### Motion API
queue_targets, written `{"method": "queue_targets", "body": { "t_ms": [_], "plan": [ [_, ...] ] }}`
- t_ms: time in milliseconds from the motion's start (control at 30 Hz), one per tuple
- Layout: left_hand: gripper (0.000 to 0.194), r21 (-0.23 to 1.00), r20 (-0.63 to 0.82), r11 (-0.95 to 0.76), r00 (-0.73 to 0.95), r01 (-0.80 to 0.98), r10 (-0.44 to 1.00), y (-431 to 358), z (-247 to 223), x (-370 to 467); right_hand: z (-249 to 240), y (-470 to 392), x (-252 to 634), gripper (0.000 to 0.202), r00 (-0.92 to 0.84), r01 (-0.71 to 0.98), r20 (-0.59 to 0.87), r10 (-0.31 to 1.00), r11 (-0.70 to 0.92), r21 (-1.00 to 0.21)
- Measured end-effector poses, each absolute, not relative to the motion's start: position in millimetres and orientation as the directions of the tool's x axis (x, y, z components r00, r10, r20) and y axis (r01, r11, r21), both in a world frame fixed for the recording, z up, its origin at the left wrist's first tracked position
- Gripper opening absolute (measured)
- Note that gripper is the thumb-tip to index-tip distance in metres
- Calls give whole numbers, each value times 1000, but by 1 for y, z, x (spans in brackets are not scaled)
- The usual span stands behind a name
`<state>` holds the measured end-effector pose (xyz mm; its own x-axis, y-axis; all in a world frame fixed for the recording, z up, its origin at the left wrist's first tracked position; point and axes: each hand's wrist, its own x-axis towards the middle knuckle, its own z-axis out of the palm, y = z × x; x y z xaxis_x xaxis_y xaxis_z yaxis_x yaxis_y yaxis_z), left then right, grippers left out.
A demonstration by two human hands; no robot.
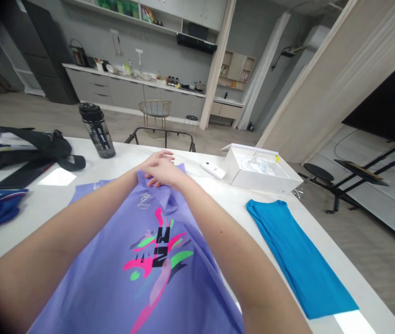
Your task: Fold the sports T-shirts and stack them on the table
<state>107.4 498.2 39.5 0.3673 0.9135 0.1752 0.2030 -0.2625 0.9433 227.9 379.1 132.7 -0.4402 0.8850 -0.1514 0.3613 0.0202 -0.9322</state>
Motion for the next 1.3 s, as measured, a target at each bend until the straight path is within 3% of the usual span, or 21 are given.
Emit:
{"method": "queue_targets", "body": {
  "t_ms": [100, 167, 300, 367, 433, 533, 667, 800, 900, 967, 1067, 1167, 1300],
  "plan": [
    [48, 904, 42, -126, 209, 408, 977, 476, 27, 46, 100, 387, 199, 14, -450, 412, -22, 893, 186, -892],
    [41, 833, -22, -26, 81, 553, 996, 458, 17, 16, 81, 396, 208, 20, -381, 551, 21, 925, 245, -798],
    [39, 656, 6, -57, 70, 752, 998, 416, -1, 0, 48, 415, 261, 36, -229, 905, 76, 971, 240, -351],
    [48, 519, 14, -124, 136, 845, 991, 396, -9, 7, 33, 424, 286, 48, -217, 955, 82, 973, 229, -190],
    [53, 423, 42, -193, 193, 886, 980, 380, -17, 17, 19, 432, 301, 49, -238, 963, 78, 968, 245, -110],
    [49, 354, 87, -242, 226, 903, 970, 366, -29, 24, 1, 447, 310, 47, -222, 969, 16, 975, 223, -105],
    [35, 395, 94, -291, 276, 872, 956, 358, -40, 23, -16, 462, 308, 57, -250, 963, -1, 968, 248, -107],
    [15, 560, 187, -340, 284, 756, 940, 355, -38, 28, -20, 467, 308, 28, -335, 931, 90, 938, 345, -122],
    [14, 764, 237, -310, 200, 565, 951, 357, -29, 37, -14, 471, 312, 25, -297, 918, 208, 932, 338, -206],
    [17, 831, 238, -262, 114, 491, 965, 363, -22, 43, -8, 477, 315, 26, -261, 918, 238, 935, 317, -239],
    [17, 825, 242, -189, -30, 532, 970, 381, -16, 49, -1, 488, 315, 26, -199, 931, 218, 955, 254, -263],
    [10, 746, 248, -117, -109, 656, 963, 406, -17, 45, -2, 497, 309, 28, -143, 950, 169, 975, 183, -252],
    [9, 669, 118, 37, -155, 742, 981, 435, -27, 33, -20, 499, 302, 26, -118, 965, 110, 987, 140, -221]
  ]
}}
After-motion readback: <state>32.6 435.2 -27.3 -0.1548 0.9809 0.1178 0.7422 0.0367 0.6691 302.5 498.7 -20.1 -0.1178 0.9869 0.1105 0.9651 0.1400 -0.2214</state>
